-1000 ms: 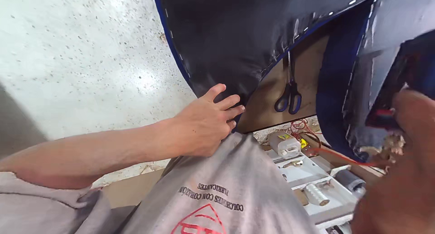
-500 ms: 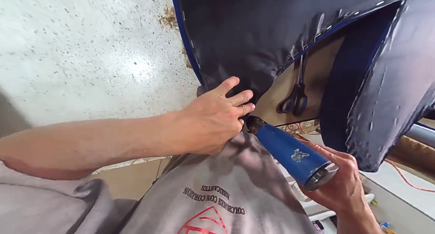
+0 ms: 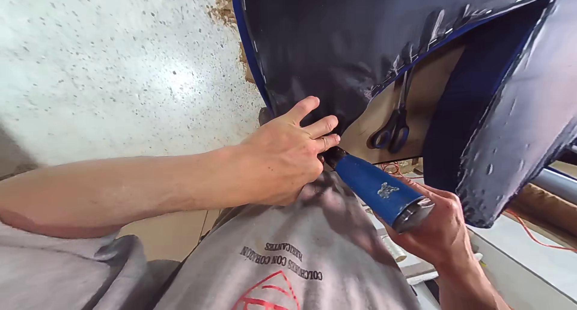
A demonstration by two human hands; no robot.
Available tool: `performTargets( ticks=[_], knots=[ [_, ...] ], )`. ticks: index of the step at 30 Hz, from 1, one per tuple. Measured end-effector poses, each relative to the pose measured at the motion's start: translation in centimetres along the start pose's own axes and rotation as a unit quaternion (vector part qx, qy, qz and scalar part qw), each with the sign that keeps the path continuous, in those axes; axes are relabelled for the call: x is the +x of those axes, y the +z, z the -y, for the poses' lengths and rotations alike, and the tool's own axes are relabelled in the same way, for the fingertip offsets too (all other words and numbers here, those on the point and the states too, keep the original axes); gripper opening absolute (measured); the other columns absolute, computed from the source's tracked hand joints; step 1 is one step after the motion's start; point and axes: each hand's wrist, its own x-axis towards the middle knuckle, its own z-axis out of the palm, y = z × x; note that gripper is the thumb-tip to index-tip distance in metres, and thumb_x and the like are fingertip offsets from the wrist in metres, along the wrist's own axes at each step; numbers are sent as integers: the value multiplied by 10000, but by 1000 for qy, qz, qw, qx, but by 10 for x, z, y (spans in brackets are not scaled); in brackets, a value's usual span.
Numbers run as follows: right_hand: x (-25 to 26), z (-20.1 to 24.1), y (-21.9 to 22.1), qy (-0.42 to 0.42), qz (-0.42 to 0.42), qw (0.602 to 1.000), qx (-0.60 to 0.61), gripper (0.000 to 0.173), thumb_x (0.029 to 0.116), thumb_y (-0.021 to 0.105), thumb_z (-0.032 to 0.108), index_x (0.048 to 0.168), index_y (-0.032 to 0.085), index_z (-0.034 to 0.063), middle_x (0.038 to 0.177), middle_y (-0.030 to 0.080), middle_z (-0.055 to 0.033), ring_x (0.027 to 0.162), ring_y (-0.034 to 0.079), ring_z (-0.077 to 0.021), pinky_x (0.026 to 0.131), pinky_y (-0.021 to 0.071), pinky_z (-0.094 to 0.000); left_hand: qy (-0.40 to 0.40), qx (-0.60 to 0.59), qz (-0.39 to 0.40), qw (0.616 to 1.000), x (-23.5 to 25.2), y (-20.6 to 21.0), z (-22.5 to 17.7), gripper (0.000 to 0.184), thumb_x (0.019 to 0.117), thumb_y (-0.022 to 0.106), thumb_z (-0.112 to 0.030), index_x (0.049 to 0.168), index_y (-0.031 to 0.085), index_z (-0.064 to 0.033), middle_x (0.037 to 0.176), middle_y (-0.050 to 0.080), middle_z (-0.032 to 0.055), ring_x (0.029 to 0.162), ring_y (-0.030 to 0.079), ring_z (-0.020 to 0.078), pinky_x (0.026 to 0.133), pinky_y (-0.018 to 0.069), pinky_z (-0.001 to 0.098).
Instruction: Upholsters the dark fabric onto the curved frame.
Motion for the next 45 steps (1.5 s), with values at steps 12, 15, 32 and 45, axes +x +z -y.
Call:
performTargets(
  ticks=[12, 15, 32, 45],
  knots=[
    [-35, -112, -95, 217, -142, 957, -130, 687, 947, 570, 489, 1491, 486, 78, 1266, 643, -272, 1143, 650, -384, 926, 515, -609, -47, -79, -157, 983, -10, 14, -7, 357, 979, 456, -288, 1046, 793, -191, 1359, 680, 0, 1417, 496, 266, 1215, 208, 631],
    [-25, -175, -101, 217, -162, 958, -93, 699, 999, 549, 497, 1624, 343, 262, 1499, 523, -207, 1375, 517, -330, 1122, 414, -567, -170, -81, -326, 926, -8, 14, -21, 266, 985, 550, -225, 1015, 800, -140, 1070, 747, 44, 1133, 652, 237, 1072, 424, 506],
    [43, -148, -97, -6, -206, 962, -177, 379, 1044, 586, 329, 1347, 677, 120, 1294, 640, -234, 1240, 590, -389, 1035, 468, -551, -437, 66, -427, 789, 78, 54, -72, 336, 996, 649, -340, 1209, 753, -101, 1086, 722, 117, 1018, 664, 287, 840, 544, 418],
    [183, -71, -15, -576, 9, 804, -147, 276, 1021, 500, 65, 1208, 700, 34, 1130, 700, -143, 966, 684, -324, 646, 536, -414, -503, 161, -473, 705, 109, 81, -72, 206, 961, 687, -182, 1105, 791, -78, 991, 728, 105, 842, 668, 234, 711, 546, 332]
  ],
)
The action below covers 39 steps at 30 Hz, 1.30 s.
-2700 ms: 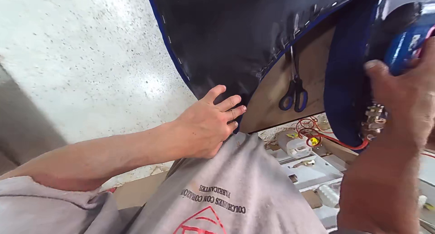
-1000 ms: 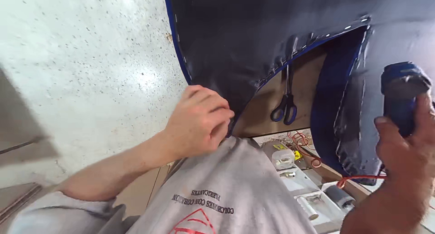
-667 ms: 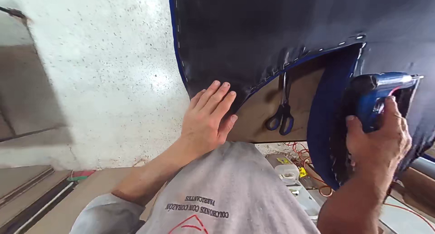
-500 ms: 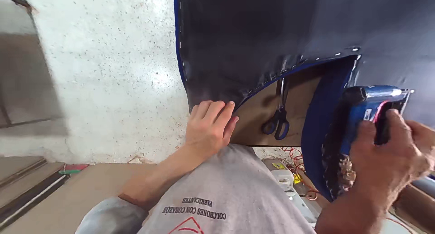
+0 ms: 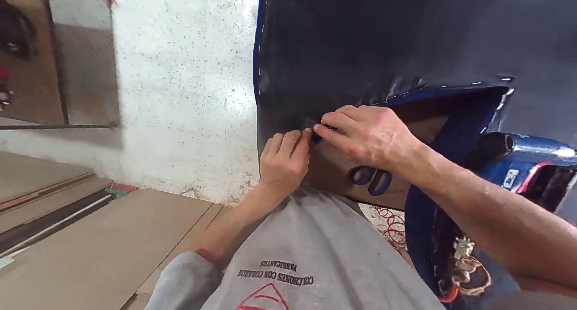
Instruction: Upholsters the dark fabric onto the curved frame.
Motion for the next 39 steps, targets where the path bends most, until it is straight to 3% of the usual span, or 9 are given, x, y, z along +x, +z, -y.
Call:
performTargets(
  ticks=[5, 8, 22, 25, 27, 29, 34, 36, 39],
  knots=[
    [-2, -5, 9, -10, -78, 997, -19, 220, 1018, 503, 30, 1072, 713, 0, 992, 717, -152, 857, 696, -316, 592, 515, -401, 26, -30, -44, 998, 2, 3, 3, 151, 932, 687, -88, 1024, 805, -63, 928, 736, 109, 790, 664, 220, 688, 544, 307],
    [-7, -6, 16, -26, -121, 992, -14, 223, 1009, 514, 22, 1037, 735, 3, 1006, 745, -136, 877, 708, -295, 604, 517, -386, 60, -55, -47, 996, 4, 3, 9, 155, 926, 671, -48, 1009, 802, -51, 946, 743, 121, 815, 677, 231, 702, 555, 308],
    [-3, -9, 10, -67, -57, 995, 40, 233, 974, 499, -7, 982, 730, -26, 1010, 736, -148, 944, 713, -319, 709, 567, -415, 88, -76, 64, 991, 13, -6, 7, 171, 932, 610, -18, 946, 780, -31, 940, 714, 139, 839, 662, 265, 706, 556, 335],
    [-6, -6, 9, -44, -35, 998, 19, 237, 990, 493, -2, 983, 730, -18, 1032, 731, -134, 996, 699, -311, 744, 563, -411, 108, -69, 115, 985, 17, -12, 9, 204, 964, 579, -21, 1014, 777, -30, 957, 715, 138, 866, 671, 272, 747, 570, 338],
    [-9, 0, 7, -13, -14, 1000, -7, 233, 988, 495, 13, 1037, 722, -3, 1080, 717, -129, 1082, 676, -313, 832, 559, -432, 135, -60, 174, 974, 23, -22, 15, 262, 977, 522, -56, 1074, 765, -41, 1010, 715, 132, 937, 676, 283, 806, 571, 366],
    [-12, 8, 4, 27, -1, 999, -32, 241, 984, 496, 26, 1086, 714, 14, 1141, 700, -126, 1166, 632, -313, 891, 511, -456, 162, -43, 240, 956, 36, -33, 21, 347, 949, 464, -163, 1115, 762, -101, 1128, 710, 110, 1049, 645, 294, 831, 497, 432],
    [-19, 31, 8, 119, 1, 992, -52, 247, 998, 465, 37, 1049, 707, 41, 1058, 677, -113, 1044, 622, -303, 798, 451, -449, 249, -30, 391, 886, 81, -46, 31, 411, 892, 483, -327, 1160, 765, -193, 1576, 493, 45, 1444, 414, 335, 1018, 361, 597],
    [-19, 39, 11, 148, -3, 987, -60, 222, 990, 473, 40, 1004, 694, 38, 1023, 672, -114, 1017, 623, -301, 773, 445, -442, 297, -40, 421, 856, 93, -44, 38, 424, 893, 482, -336, 1173, 766, -192, 1607, 459, 23, 1506, 338, 335, 1067, 310, 630],
    [-13, 53, 12, 213, -18, 976, -52, 246, 1006, 491, 80, 1094, 719, 60, 1047, 685, -120, 1030, 630, -314, 785, 457, -453, 345, -51, 450, 822, 109, -40, 45, 430, 908, 463, -350, 1148, 790, -207, 1587, 490, 2, 1546, 285, 313, 1138, 238, 654]
  ],
)
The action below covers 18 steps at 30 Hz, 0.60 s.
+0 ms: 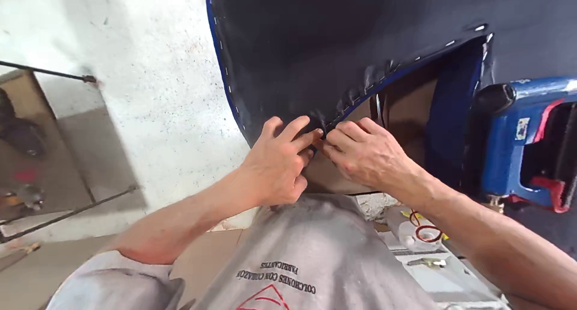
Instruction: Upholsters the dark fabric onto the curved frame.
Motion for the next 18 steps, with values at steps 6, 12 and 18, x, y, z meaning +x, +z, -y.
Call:
performTargets(
  ticks=[6, 12, 18],
  knots=[
    [-79, 35, -71, 540, -84, 832, -91, 478, 1025, 583, 368, 1436, 600, 124, 1367, 571, -289, 1286, 539, -465, 1038, 442, -622, 39, 4, 33, 999, 4, -6, 10, 478, 938, 415, -369, 1206, 778, -212, 1623, 438, 24, 1544, 287, 309, 1138, 216, 660],
    [-154, 0, -49, 709, -3, 701, -78, 810, 983, 563, 492, 1605, 301, 43, 1428, 510, -350, 1315, 515, -516, 1065, 391, -673, 58, 16, 18, 998, 4, -2, 10, 486, 957, 384, -349, 1152, 792, -173, 1611, 452, 75, 1544, 299, 312, 1157, 190, 664],
    [-139, -8, -106, 744, 24, 667, 12, 636, 840, 680, 292, 1423, 529, 88, 1262, 625, -296, 1168, 600, -493, 917, 435, -754, 71, 6, 13, 997, 6, -4, 13, 456, 954, 409, -361, 1080, 800, -164, 1577, 494, 83, 1535, 318, 308, 1159, 188, 654]
  ],
)
